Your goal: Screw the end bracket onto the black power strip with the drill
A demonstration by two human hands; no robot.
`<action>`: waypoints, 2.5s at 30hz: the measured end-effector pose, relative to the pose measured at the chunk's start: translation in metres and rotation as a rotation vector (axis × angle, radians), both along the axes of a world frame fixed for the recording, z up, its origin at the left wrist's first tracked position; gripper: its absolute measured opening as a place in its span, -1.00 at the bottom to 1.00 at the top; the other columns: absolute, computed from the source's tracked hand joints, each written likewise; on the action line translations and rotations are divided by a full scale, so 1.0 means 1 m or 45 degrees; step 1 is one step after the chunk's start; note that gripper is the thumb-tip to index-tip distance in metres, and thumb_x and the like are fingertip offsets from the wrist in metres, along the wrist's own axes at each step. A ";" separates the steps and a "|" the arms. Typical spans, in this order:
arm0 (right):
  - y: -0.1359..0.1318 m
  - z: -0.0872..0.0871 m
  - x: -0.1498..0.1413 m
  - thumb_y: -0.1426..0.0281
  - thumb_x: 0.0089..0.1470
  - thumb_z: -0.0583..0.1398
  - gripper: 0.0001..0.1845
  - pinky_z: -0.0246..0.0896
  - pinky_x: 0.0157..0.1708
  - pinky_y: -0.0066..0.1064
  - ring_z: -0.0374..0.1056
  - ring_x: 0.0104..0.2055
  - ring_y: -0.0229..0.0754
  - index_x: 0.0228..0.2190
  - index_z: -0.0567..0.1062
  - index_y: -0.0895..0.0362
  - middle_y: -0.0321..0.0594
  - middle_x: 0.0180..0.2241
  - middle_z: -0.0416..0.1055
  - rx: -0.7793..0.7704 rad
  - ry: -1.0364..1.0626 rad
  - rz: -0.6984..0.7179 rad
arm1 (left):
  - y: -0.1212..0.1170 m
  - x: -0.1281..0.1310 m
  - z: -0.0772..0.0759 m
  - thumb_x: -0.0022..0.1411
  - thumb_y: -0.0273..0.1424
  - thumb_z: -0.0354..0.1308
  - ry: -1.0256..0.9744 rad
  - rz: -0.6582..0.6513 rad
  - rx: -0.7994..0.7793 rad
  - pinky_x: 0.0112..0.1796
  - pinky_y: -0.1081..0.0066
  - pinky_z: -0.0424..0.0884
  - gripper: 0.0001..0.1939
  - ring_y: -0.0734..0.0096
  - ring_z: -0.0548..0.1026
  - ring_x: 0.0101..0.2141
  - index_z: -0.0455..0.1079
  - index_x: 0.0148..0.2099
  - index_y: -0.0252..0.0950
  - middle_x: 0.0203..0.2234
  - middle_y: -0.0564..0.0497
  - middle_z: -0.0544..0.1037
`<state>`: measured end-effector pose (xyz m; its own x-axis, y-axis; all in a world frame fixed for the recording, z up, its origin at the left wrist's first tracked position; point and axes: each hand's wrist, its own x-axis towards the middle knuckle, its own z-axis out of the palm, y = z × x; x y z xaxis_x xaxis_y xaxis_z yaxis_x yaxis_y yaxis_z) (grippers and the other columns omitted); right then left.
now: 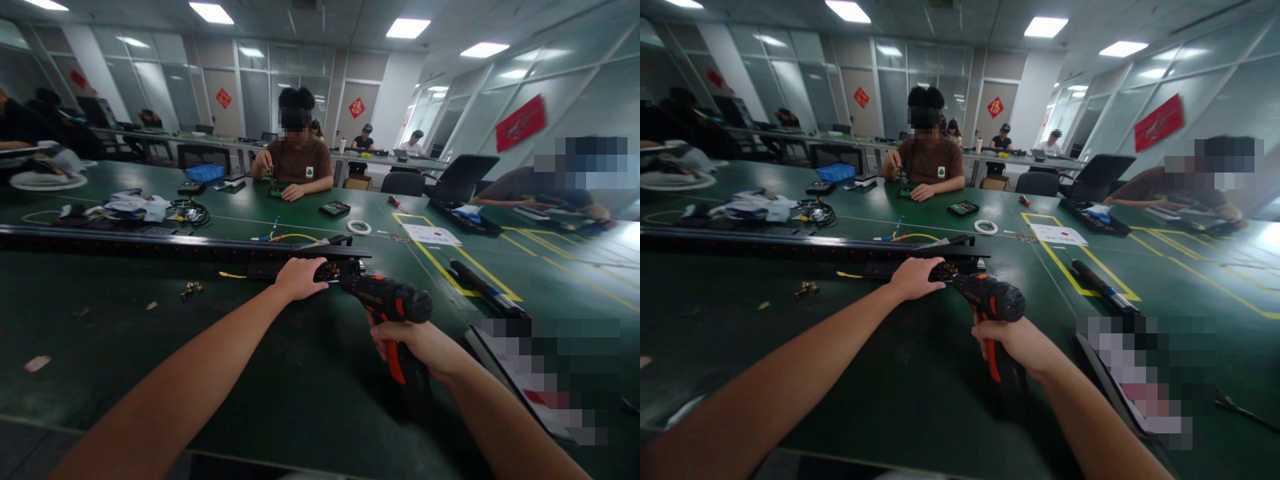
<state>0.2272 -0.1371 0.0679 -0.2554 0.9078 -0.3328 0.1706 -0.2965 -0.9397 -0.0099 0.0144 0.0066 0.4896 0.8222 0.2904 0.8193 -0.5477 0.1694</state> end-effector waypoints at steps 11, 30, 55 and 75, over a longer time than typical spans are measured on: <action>0.000 -0.001 0.001 0.32 -0.12 0.34 -0.80 0.26 -0.47 -0.37 0.34 -0.54 -0.19 -0.43 0.47 0.11 -0.35 -0.62 0.41 0.000 0.003 0.017 | -0.002 0.001 0.002 0.25 0.01 0.24 0.005 0.011 -0.030 0.11 0.09 0.34 -0.30 -0.02 0.52 0.08 0.28 0.33 -0.16 0.10 -0.13 0.56; 0.001 -0.001 0.002 0.36 -0.11 0.34 -0.81 0.28 -0.46 -0.38 0.34 -0.53 -0.21 -0.42 0.45 0.12 -0.35 -0.60 0.42 -0.017 0.017 0.020 | 0.000 0.000 0.000 0.25 0.01 0.25 0.014 -0.008 0.025 0.07 0.11 0.37 -0.31 -0.01 0.54 0.05 0.29 0.31 -0.19 0.09 -0.13 0.58; 0.002 -0.003 0.002 0.33 -0.10 0.33 -0.80 0.28 -0.47 -0.37 0.35 -0.54 -0.21 -0.41 0.46 0.13 -0.35 -0.61 0.42 0.012 -0.001 0.022 | 0.001 0.000 -0.001 0.25 0.02 0.25 -0.003 0.002 0.002 0.10 0.11 0.35 -0.30 -0.01 0.53 0.07 0.29 0.32 -0.16 0.11 -0.12 0.56; -0.003 0.010 -0.005 0.27 -0.14 0.34 -0.55 0.24 -0.53 -0.40 0.36 -0.57 -0.20 -0.16 0.52 0.16 -0.38 -0.62 0.42 0.002 -0.080 -0.025 | 0.001 0.001 -0.002 0.25 0.01 0.25 0.006 0.001 0.021 0.10 0.11 0.36 -0.31 0.01 0.53 0.08 0.29 0.31 -0.16 0.11 -0.11 0.56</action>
<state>0.2224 -0.1402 0.0777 -0.2162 0.9129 -0.3461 0.2236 -0.2988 -0.9278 -0.0092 0.0155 0.0049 0.4901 0.8179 0.3013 0.8207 -0.5495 0.1566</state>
